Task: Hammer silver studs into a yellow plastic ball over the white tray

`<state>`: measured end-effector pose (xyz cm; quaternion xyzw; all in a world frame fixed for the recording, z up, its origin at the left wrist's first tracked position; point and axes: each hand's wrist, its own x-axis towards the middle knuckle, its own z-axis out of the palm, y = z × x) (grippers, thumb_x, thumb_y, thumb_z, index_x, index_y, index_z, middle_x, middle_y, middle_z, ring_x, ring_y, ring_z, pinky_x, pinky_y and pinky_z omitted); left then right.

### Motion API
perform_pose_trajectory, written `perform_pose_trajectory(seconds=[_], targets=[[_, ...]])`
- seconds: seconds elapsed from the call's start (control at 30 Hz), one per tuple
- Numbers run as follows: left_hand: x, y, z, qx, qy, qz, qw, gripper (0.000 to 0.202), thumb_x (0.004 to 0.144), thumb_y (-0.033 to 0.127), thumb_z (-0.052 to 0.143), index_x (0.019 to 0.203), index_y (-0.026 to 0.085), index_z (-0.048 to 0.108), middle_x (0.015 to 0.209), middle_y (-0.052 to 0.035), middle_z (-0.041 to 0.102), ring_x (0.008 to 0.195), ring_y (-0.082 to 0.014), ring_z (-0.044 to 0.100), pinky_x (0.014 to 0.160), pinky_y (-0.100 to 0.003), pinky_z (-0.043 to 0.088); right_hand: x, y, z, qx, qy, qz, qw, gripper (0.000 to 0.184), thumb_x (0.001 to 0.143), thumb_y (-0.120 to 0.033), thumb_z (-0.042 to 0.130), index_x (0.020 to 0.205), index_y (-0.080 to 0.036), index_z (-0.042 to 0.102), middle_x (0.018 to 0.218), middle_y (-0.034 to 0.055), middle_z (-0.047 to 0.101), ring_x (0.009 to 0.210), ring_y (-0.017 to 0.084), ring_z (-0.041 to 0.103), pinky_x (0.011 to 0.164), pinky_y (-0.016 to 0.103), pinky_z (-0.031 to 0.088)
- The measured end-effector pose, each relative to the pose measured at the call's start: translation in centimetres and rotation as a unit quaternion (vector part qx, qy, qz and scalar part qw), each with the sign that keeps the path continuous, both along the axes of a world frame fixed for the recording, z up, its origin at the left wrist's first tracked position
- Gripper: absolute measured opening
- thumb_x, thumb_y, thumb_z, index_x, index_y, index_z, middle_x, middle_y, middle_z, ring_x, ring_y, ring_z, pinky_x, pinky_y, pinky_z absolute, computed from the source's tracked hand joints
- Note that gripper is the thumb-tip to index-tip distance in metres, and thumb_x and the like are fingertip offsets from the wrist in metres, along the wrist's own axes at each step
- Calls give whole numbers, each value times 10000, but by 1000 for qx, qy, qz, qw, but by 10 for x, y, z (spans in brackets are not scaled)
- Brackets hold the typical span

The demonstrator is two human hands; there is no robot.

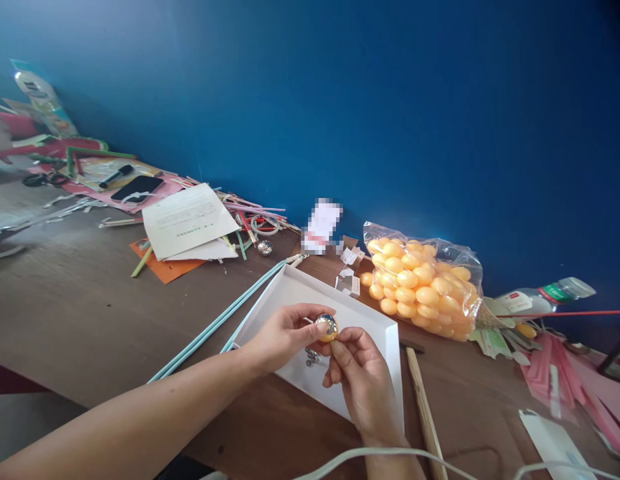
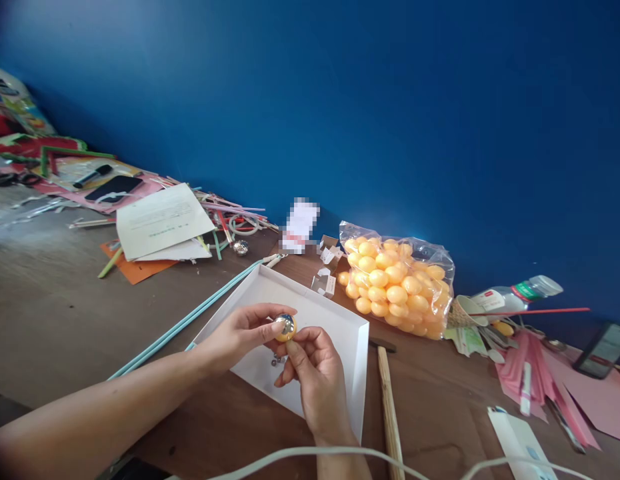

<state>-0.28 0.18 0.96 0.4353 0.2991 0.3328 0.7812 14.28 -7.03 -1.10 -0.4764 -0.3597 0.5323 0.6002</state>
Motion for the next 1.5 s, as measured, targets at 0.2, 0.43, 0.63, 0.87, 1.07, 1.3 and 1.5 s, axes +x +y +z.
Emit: perform_pose_trajectory(seconds=[0.2, 0.43, 0.63, 0.87, 1.07, 1.3, 1.5], targets=[[4, 0, -3, -20, -4, 9, 1000, 546, 648, 470, 785, 1040, 112, 657, 769, -28, 656, 602, -113, 630, 672, -265, 499, 1, -1, -7, 5, -23, -9, 1000, 159, 847, -330, 677, 881, -207, 583, 638, -57, 589, 442, 57, 493, 461, 216, 482], [4, 1, -7, -21, -5, 5, 1000, 529, 664, 459, 779, 1050, 117, 662, 775, -36, 667, 623, -123, 641, 694, -284, 506, 6, -2, -12, -13, -18, 4, 1000, 146, 881, -331, 639, 901, -198, 581, 608, -51, 580, 449, 56, 465, 460, 195, 399], [4, 1, -7, -13, 2, 0, 1000, 525, 685, 450, 766, 1069, 111, 650, 776, -51, 684, 634, -137, 647, 692, -300, 510, 5, -1, -8, -9, -22, 8, 1000, 159, 901, -341, 605, 842, -195, 582, 716, -26, 616, 461, 44, 433, 459, 196, 351], [5, 0, -4, -18, 11, 0, 1000, 538, 675, 455, 773, 1061, 104, 640, 704, -34, 679, 625, -137, 653, 682, -285, 508, 0, -3, 0, -7, -127, -21, 992, 186, 907, -399, 579, 880, -217, 551, 694, -35, 624, 458, 52, 429, 460, 189, 361], [6, 2, -11, -12, 13, -7, 1000, 550, 674, 465, 770, 1075, 112, 638, 755, -48, 688, 652, -171, 681, 714, -330, 532, -2, -7, -3, 7, -285, -64, 956, 185, 919, -419, 538, 923, -234, 545, 659, -35, 594, 466, 83, 450, 457, 209, 383], [5, 3, -17, 0, 21, -18, 1000, 520, 722, 460, 734, 1102, 120, 634, 758, -66, 705, 660, -180, 688, 728, -345, 540, -1, -8, -6, 49, -386, -60, 919, 118, 947, -344, 486, 935, -236, 532, 826, 33, 666, 725, 172, 642, 659, 280, 488], [5, 2, -17, 0, 19, -20, 1000, 512, 719, 461, 736, 1088, 119, 642, 740, -65, 699, 656, -182, 682, 726, -350, 537, -2, -8, -6, 59, -414, -61, 906, 94, 961, -318, 460, 939, -248, 518, 811, 16, 652, 719, 162, 636, 660, 274, 485]])
